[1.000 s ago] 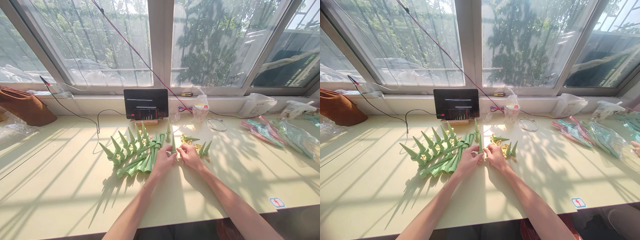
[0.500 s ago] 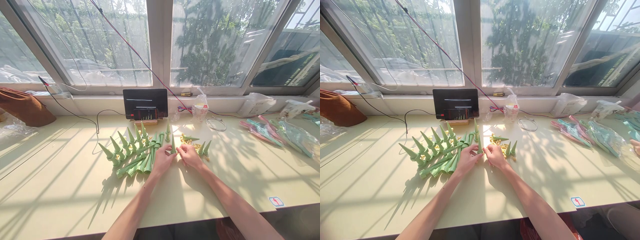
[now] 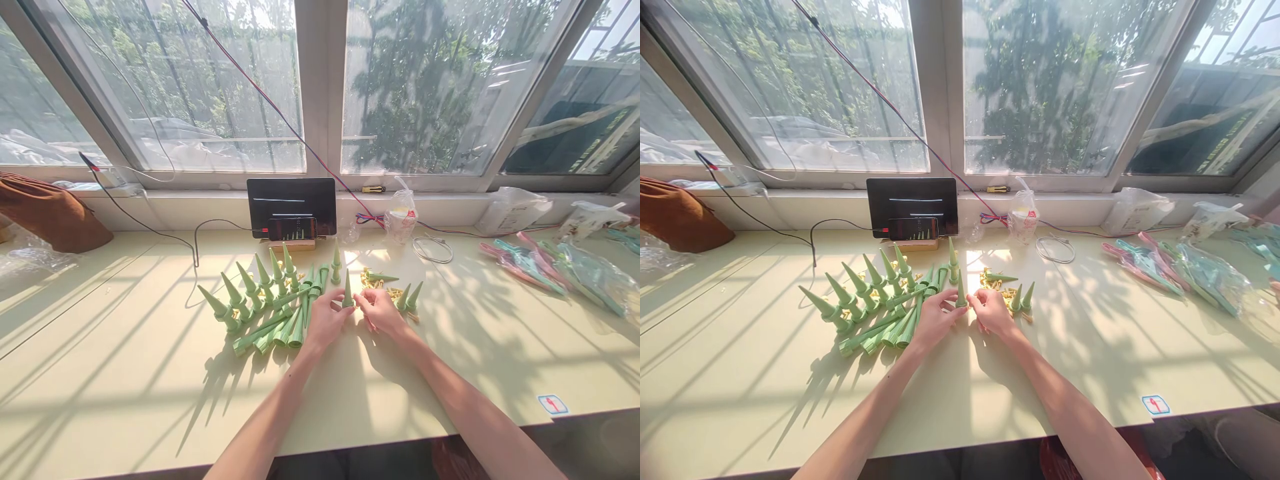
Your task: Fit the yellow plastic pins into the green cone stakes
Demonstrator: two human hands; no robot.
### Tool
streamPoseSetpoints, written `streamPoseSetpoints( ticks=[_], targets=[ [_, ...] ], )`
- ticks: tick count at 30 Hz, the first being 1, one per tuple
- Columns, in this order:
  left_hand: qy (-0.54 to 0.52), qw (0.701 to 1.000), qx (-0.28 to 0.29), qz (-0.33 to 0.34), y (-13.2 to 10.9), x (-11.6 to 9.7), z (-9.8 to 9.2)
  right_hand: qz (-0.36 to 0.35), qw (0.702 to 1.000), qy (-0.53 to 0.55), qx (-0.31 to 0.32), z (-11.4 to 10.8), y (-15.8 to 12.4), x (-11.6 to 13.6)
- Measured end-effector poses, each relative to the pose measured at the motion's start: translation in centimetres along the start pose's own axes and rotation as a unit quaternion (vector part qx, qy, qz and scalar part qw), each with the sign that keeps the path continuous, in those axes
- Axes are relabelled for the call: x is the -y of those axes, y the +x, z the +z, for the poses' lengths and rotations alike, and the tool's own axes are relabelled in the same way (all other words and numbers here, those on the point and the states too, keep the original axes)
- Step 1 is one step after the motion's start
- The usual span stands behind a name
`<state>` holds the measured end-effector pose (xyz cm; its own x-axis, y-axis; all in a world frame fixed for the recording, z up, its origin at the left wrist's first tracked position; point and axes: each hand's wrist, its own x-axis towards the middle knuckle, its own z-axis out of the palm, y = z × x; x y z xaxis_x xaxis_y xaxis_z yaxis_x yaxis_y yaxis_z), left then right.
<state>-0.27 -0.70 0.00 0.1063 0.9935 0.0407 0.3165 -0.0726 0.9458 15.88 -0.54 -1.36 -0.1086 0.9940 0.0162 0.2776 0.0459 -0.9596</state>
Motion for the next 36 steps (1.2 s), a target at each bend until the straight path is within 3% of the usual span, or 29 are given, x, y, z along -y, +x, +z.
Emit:
streamPoseSetpoints(
  ticks=[24,36],
  targets=[
    [0.008,0.997,0.067,0.032,0.37,0.33,-0.58,0.034,0.999,0.024,-0.019,0.03,-0.11,0.55],
    [0.03,0.996,0.055,0.065,0.1,0.24,-0.47,0.022,1.0,0.012,-0.003,0.05,-0.19,0.24]
  ],
)
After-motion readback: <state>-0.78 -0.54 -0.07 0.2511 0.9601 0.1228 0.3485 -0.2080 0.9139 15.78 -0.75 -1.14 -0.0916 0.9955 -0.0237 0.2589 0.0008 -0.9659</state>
